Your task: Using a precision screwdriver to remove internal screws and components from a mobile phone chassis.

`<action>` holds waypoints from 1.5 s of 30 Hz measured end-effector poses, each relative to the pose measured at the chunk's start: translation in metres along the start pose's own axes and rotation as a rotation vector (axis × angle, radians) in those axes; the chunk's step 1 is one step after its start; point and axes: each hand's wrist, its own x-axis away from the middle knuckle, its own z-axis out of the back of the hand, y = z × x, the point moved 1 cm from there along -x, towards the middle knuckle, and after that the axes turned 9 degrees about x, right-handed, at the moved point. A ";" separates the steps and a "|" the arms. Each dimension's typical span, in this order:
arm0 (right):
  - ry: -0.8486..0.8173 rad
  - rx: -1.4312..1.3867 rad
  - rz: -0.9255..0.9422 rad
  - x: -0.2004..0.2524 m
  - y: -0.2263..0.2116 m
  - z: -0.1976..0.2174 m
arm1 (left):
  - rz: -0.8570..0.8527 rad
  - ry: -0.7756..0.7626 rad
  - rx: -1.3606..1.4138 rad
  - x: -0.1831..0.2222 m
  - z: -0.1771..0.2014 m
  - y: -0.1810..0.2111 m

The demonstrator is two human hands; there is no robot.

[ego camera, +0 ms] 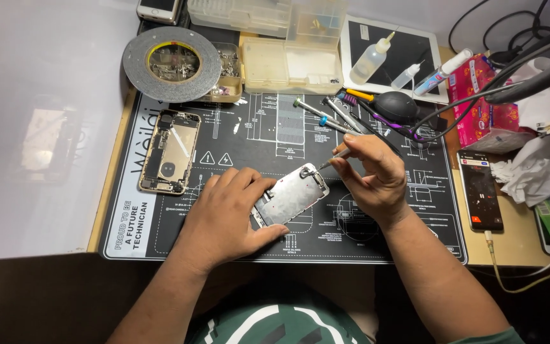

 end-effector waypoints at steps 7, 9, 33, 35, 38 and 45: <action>0.012 -0.019 -0.024 -0.006 -0.007 -0.007 | -0.020 0.022 0.007 -0.003 0.006 0.002; 0.006 0.009 0.001 0.001 -0.001 -0.004 | 0.012 -0.015 0.004 -0.001 0.004 0.003; -0.022 0.033 0.011 0.004 0.003 -0.006 | -0.139 0.229 -0.045 0.003 -0.012 -0.004; -0.026 0.039 0.000 0.003 0.001 -0.005 | -0.136 0.226 -0.028 0.001 -0.012 -0.004; -0.033 0.051 0.003 0.003 -0.001 -0.005 | -0.139 0.237 -0.012 0.004 -0.013 -0.005; -0.042 0.057 0.003 0.002 -0.001 -0.005 | -0.156 0.260 -0.064 0.006 -0.017 -0.010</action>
